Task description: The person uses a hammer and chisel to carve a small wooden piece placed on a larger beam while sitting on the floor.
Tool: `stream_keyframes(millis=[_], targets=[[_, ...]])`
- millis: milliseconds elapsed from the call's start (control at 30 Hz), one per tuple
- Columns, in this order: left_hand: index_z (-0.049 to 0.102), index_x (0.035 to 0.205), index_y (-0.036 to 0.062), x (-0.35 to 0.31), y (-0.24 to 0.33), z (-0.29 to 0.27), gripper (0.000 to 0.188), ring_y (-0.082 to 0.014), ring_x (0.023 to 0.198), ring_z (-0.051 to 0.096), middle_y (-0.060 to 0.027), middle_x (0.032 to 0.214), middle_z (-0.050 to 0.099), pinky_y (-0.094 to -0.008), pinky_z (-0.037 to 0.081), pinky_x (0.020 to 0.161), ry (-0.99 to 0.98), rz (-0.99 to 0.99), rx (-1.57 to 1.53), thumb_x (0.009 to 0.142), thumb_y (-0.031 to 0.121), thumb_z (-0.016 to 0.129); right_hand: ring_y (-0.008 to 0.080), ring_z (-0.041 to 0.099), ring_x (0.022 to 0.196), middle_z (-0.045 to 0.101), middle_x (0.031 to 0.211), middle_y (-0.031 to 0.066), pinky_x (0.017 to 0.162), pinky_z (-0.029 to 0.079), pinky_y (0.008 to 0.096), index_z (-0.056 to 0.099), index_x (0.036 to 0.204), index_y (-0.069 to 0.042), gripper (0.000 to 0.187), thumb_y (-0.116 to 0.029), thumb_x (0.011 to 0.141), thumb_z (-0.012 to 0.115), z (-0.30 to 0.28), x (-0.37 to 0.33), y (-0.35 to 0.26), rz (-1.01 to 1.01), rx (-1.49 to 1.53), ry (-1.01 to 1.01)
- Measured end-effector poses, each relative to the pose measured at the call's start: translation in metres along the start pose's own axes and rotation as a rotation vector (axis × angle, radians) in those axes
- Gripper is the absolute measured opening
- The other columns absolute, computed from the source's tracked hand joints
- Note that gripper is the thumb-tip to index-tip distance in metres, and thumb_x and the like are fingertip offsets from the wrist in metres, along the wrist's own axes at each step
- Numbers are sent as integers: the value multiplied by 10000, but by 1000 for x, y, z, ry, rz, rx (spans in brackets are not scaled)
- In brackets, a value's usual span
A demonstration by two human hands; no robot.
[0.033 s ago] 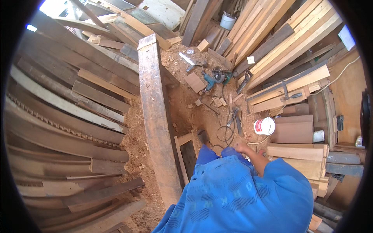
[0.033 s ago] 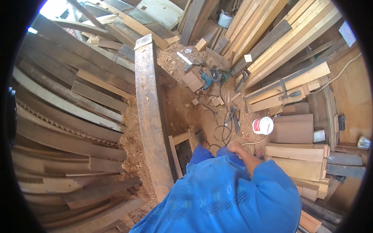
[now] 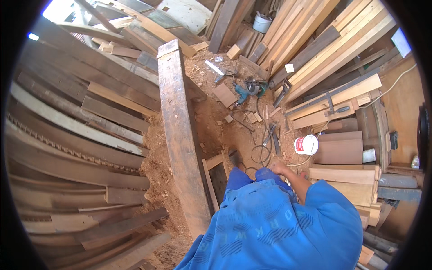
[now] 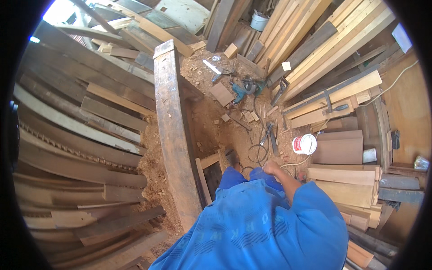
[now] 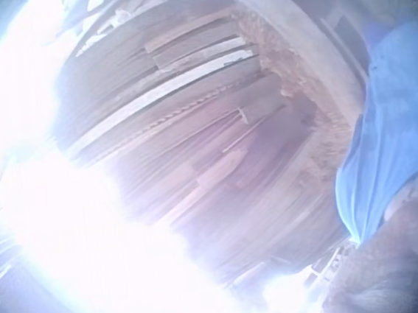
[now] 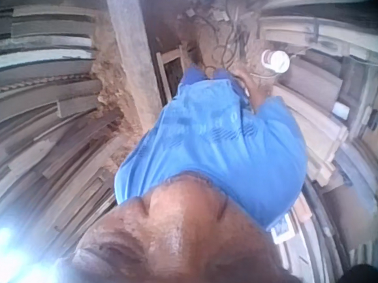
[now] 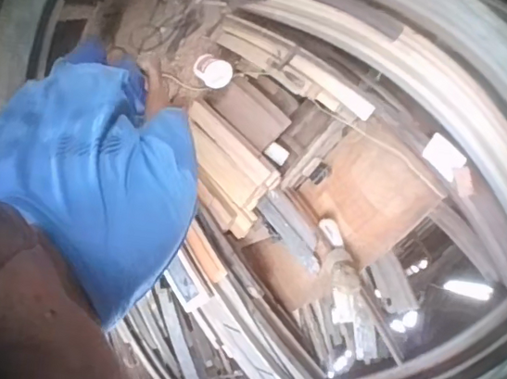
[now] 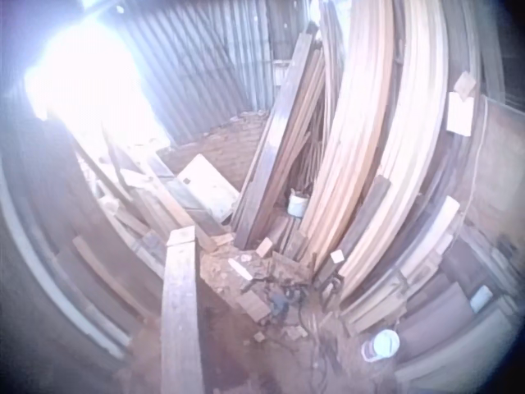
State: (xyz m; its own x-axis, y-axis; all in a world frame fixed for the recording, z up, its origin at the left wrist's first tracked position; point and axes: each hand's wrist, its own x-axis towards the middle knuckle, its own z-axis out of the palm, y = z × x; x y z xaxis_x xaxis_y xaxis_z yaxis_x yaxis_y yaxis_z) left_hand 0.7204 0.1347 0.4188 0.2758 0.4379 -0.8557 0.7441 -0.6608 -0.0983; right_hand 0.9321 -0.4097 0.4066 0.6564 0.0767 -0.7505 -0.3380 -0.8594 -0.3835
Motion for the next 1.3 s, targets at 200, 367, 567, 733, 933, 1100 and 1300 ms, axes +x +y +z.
stream_keyframes(millis=[200, 367, 567, 733, 933, 1100, 1300], targets=[[469, 1263, -43, 129, 124, -171, 576, -353, 1044, 603, -244, 1137, 591, -481, 514, 875, -773, 426, -359, 905, 394, 583, 311, 673, 843, 706, 871, 168, 754, 522, 407, 720, 914, -44, 265, -258, 805, 606, -40, 27, -66, 90, 446, 242], [601, 1097, -38, 100, 361, -286, 395, -293, 883, 656, -192, 926, 664, -380, 517, 781, 414, 793, -439, 944, 316, 514, 254, 674, 833, 711, 862, 145, 744, 514, 379, 711, 946, -9, 269, -226, 822, 612, -50, 40, -75, 168, 521, 380], [370, 1403, -56, 62, 482, -320, 733, -452, 1332, 360, -317, 1432, 374, -497, 306, 1098, 590, 818, 49, 879, 408, 589, 245, 677, 813, 699, 824, 155, 734, 513, 376, 710, 885, -13, 244, -222, 795, 621, -68, 48, -73, 167, 564, 361], [218, 1456, -65, 73, 523, -306, 877, -466, 1396, 215, -341, 1490, 222, -497, 204, 1149, 577, 676, 272, 864, 454, 606, 301, 681, 807, 708, 852, 147, 704, 526, 423, 714, 753, -52, 209, -165, 779, 540, -9, 84, 12, -3, -77, 239], [-9, 1457, -129, 111, 519, -288, 1120, -542, 1412, 16, -412, 1495, 26, -549, 50, 1166, 645, 546, 412, 787, 439, 688, 298, 682, 837, 699, 849, 167, 712, 526, 435, 715, 746, -47, 203, -175, 780, 561, -38, 123, 16, -173, -248, 164], [6, 1473, -97, 130, 506, -284, 1110, -572, 1386, 62, -397, 1501, 33, -590, 123, 1133, 791, 686, 408, 745, 356, 711, 341, 669, 817, 683, 823, 209, 727, 506, 424, 711, 846, -28, 254, -236, 819, 568, -99, 161, -38, 226, 515, 68], [-6, 1480, -78, 121, 522, -286, 1111, -522, 1413, 55, -356, 1522, 49, -542, 95, 1156, 735, 648, 388, 751, 307, 739, 363, 605, 1096, 655, 1119, 211, 978, 446, 462, 693, 1125, -128, 361, -312, 832, 590, -111, 182, -81, 71, 164, -237]])
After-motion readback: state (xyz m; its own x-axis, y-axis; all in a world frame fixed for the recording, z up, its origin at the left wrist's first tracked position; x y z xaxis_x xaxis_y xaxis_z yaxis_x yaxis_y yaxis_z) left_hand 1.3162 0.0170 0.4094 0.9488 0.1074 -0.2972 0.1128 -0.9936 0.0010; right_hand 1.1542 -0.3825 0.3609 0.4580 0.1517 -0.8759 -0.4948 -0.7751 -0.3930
